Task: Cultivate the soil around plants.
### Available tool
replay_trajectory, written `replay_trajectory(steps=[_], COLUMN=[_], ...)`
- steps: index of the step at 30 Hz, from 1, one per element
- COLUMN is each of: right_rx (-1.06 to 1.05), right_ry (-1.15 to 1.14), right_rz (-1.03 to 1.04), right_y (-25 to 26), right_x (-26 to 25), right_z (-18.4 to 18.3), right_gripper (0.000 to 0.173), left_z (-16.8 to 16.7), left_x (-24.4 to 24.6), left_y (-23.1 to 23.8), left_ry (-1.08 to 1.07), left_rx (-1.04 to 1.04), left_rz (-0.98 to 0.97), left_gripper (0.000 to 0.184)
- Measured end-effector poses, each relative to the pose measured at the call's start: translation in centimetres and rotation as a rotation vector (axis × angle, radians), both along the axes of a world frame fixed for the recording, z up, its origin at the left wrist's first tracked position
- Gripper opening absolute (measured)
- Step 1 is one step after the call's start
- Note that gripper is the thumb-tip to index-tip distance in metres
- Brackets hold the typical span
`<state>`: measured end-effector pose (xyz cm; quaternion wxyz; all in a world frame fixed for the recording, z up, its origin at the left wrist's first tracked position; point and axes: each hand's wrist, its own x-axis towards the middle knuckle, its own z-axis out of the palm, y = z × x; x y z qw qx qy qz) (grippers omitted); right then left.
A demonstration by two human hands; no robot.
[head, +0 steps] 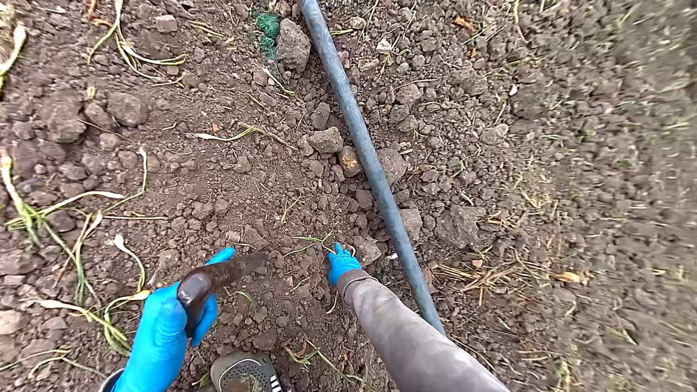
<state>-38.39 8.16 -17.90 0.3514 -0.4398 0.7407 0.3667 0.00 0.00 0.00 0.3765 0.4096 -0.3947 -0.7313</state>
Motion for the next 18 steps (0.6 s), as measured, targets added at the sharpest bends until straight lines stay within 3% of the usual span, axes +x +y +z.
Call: replay_trajectory(steps=[3,6,9,11,13,14,16,18], right_rx=[0.077,0.116,0.107,0.017,-0.149,-0.245,-0.450,-0.696], right_ry=[-0.034,-0.048,-0.024,0.036,0.074,0.074,0.056,-0.037], right_rz=[0.025,0.062,0.013,-0.004,0.013,0.035,0.121,0.264], right_y=[-0.8,-1.2,-1.6,-2.5,-4.2,-5.3,-8.7,-12.0], right_x=[0.8,0.6,0.1,-0.7,-1.8,-2.1,-1.0,1.8], right_z=[-1.0,-1.1,0.7,2.8,5.0,6.1,8.3,9.9], right_gripper=[0.083,0.080,0.072,0.069,0.050,0.039,0.033,0.027], left_z=[-3.4,-5.3,-2.5,0.1,2.7,4.5,7.6,6.5], left_x=[-1.7,-2.9,-1.5,2.2,6.8,8.6,9.9,10.4], left_y=[2.2,3.0,1.8,1.9,3.0,3.4,4.0,5.8], left_ry=[0.015,-0.114,-0.075,-0.037,-0.077,-0.109,-0.269,-0.412], left_rx=[-0.129,-0.153,-0.116,-0.108,-0.120,-0.095,-0.013,0.076], left_rz=[-0.025,-0.103,-0.097,-0.034,0.032,0.053,0.109,0.159], left_gripper=[0.077,0.092,0.085,0.074,0.060,0.061,0.076,0.072])
